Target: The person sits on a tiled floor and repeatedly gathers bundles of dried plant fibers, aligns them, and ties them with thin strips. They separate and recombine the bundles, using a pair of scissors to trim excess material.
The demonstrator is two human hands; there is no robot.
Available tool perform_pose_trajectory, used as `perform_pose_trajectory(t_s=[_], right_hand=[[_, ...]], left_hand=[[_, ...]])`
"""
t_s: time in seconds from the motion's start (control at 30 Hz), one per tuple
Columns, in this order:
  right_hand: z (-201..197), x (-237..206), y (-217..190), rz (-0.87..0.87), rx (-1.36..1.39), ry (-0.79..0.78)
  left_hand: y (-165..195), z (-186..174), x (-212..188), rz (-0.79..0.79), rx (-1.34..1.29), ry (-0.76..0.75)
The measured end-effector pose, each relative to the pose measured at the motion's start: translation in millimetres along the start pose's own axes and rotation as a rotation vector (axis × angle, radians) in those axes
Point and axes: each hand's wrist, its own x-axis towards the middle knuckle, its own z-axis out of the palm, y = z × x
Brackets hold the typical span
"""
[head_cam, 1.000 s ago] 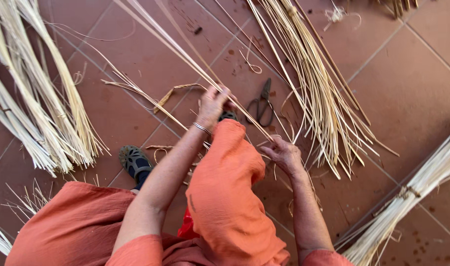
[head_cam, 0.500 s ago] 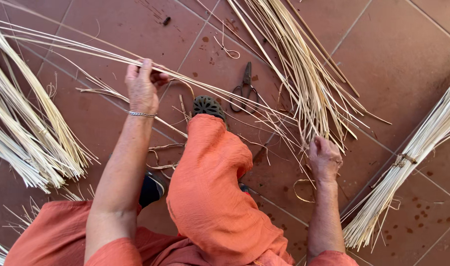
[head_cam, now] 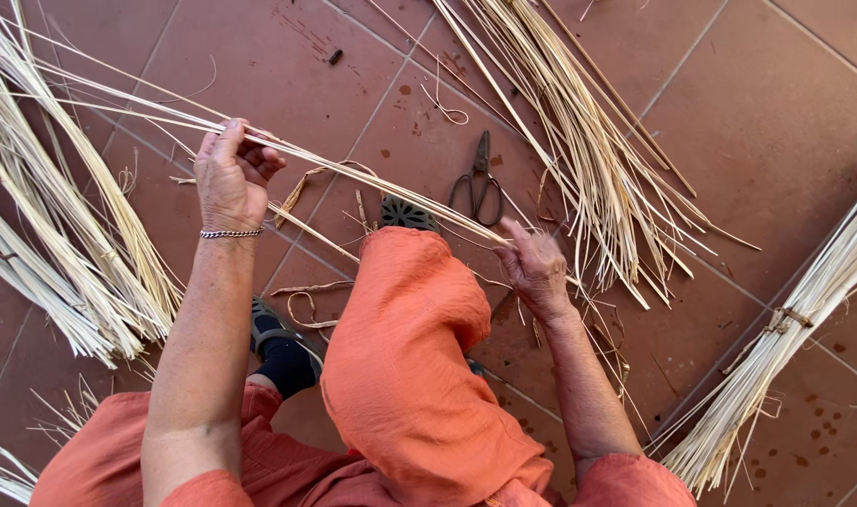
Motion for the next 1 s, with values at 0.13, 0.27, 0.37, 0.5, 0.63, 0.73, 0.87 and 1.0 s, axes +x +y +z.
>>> perform_pose_trajectory(t_s=[0.13, 0.27, 0.37, 0.5, 0.63, 0.73, 0.87, 1.0], right_hand=[[8, -9, -5, -0.239, 0.309, 0.208], [16, 9, -30, -0.161, 0.307, 0.201], [23, 25, -59, -0.198, 0.258, 0.22], [29, 36, -88, -0.308, 0.092, 0.3], [25, 34, -81, -0.347, 0.042, 0.306], [2, 26, -45, -0.176, 0.039, 0.264], [-26, 5, -9, 0.165, 0.928, 0.194], [-34, -2, -7, 0.235, 1.298, 0.168]], left_hand=[[-4, 9, -5, -0.086, -0.117, -0.05], [-57, 49, -37, -0.438, 0.212, -0.235], [-98, 72, -63, -0.59, 0.266, -0.4], [-119, 84, -73, -0.463, 0.163, -0.565], [-110, 81, -67, -0.393, 0.168, -0.381], [-92, 71, -59, -0.278, 0.165, -0.289], [-72, 61, -47, -0.189, 0.083, -0.307], [-79, 71, -49, -0.188, 0.046, -0.322]])
